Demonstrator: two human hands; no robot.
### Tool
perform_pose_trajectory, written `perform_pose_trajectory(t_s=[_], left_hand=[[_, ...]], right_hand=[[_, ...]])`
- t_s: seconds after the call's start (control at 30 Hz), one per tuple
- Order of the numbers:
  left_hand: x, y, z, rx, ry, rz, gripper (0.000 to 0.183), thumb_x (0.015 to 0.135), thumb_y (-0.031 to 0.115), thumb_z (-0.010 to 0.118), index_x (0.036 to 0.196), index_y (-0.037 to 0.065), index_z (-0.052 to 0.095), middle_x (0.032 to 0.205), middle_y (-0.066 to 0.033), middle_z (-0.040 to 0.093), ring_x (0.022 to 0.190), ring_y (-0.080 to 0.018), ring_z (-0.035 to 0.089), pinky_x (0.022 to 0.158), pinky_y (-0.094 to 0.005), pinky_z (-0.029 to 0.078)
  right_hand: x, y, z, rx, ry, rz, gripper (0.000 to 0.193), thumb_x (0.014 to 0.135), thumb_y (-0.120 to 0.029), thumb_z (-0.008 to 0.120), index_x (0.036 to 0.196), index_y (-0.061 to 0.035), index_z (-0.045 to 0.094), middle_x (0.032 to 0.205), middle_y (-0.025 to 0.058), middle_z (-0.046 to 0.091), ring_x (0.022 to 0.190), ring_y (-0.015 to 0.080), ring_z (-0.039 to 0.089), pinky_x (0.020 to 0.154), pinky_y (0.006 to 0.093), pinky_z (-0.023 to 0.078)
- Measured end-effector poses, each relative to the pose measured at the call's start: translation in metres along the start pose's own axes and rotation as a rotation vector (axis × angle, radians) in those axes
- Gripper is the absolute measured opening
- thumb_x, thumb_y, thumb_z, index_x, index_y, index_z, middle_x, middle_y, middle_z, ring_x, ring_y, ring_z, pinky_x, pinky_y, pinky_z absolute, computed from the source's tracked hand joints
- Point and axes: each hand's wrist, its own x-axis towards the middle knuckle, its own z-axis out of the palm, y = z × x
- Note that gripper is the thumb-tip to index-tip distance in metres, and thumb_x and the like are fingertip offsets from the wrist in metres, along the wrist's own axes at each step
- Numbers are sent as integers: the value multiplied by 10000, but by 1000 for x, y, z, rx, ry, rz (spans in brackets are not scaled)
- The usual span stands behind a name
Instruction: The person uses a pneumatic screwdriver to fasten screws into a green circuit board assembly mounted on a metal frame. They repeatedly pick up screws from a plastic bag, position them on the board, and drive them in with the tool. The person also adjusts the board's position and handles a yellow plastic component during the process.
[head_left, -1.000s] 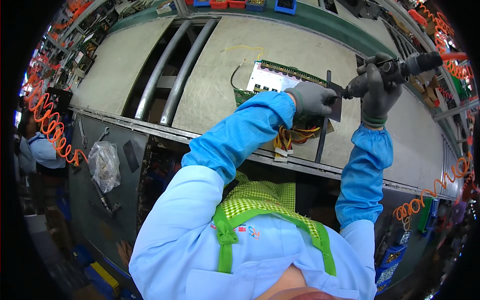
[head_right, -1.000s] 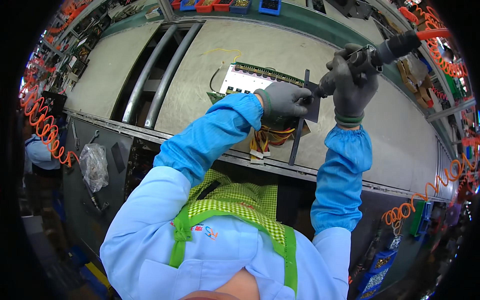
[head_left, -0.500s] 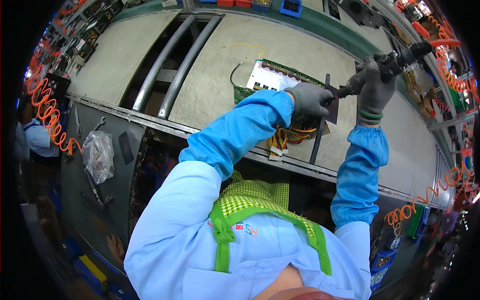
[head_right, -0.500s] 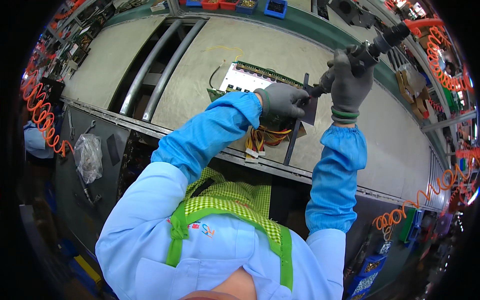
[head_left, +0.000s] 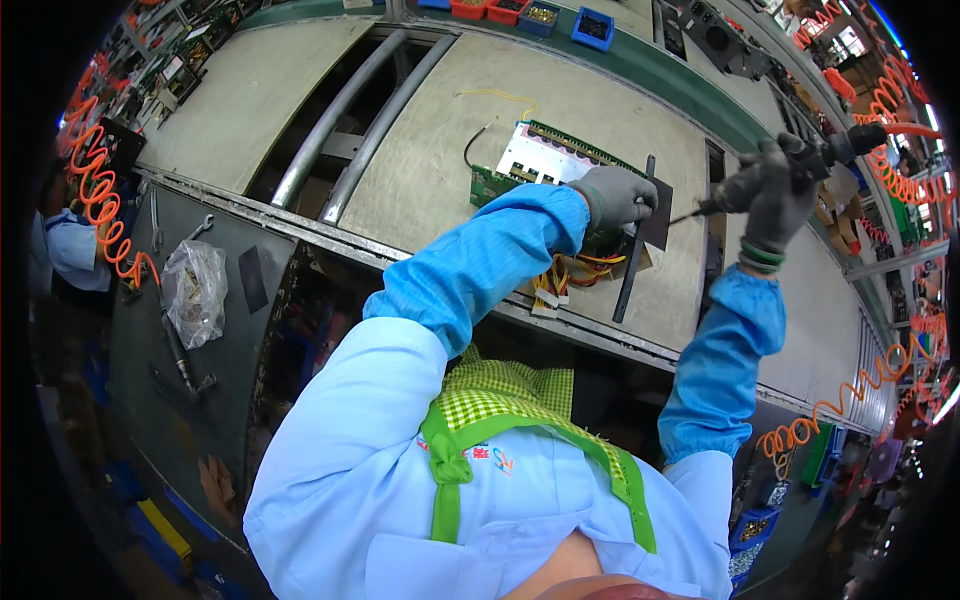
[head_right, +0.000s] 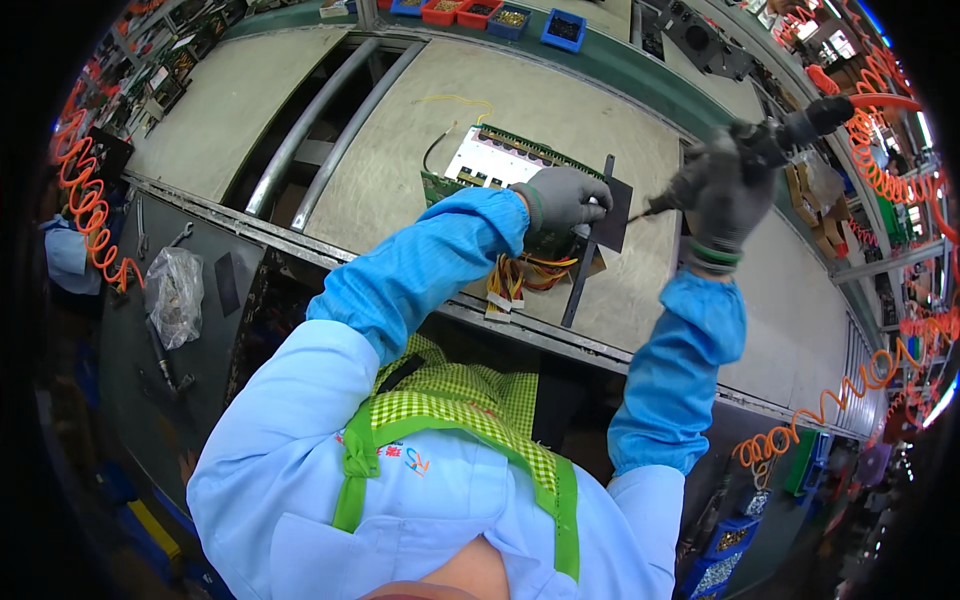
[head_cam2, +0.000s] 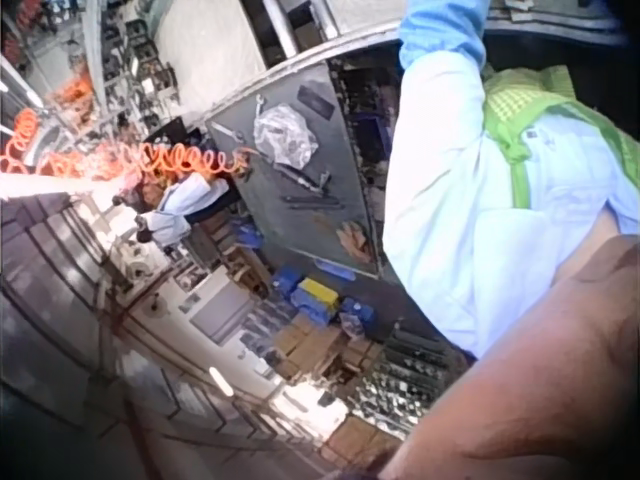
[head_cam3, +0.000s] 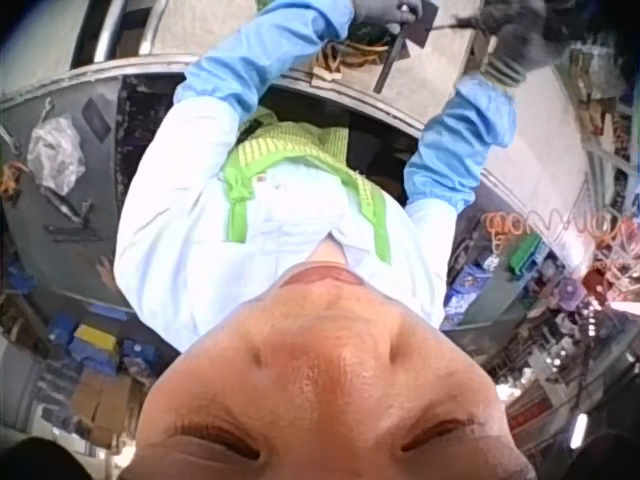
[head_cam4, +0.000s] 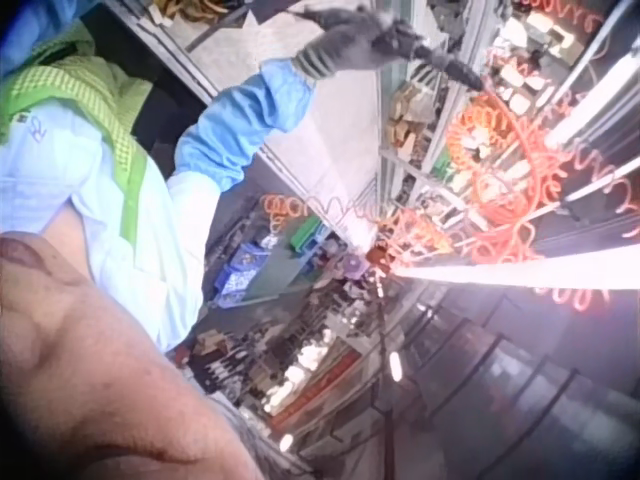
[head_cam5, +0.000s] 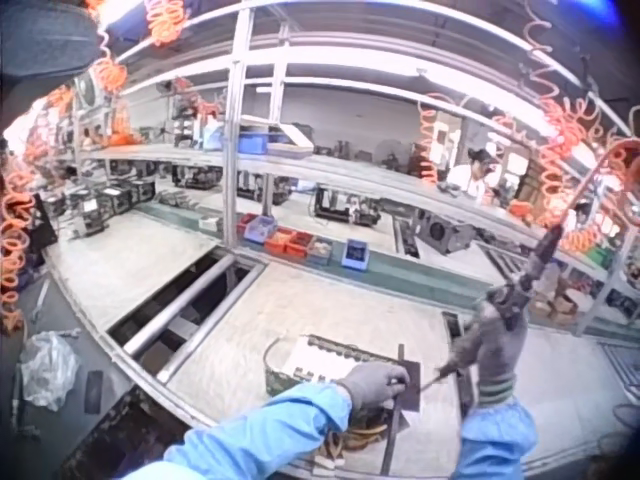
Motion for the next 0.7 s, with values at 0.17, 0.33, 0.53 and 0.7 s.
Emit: perform_pose_trajectory(t_s=[0.17,0.33,0.53,0.7], left_hand=[[-1,3,2,49,43,27,217,837,286,600,1007,162,655,974,-77,666,919,-271,629,790,-381,493],[1,3,6,85,56,38,219,839,286,593,1009,161,651,973,-82,661,927,-279,624,795,-394,490],[0,1,12,119,96,51,208,845,281,585,995,152,648,951,-80,658,915,-287,622,792,-404,488],[-1,0,12,146,101,66,200,846,278,580,975,141,646,927,-99,654,893,-301,623,779,-413,489]], right_hand=[[-4,81,-103,-911,-319,46,336,820,-236,644,1051,-12,545,795,116,619,658,215,615,609,357,487],[-92,133,-112,-1128,-404,680,593,698,-327,714,1127,12,483,1013,244,612,1033,405,579,856,439,458],[-129,129,-98,-1527,-584,623,706,768,-567,563,1238,-45,487,1277,264,465,1106,379,550,907,457,453],[-122,90,-66,-698,-265,615,725,828,-516,552,1334,-15,416,1148,237,578,1049,352,584,854,418,462]])
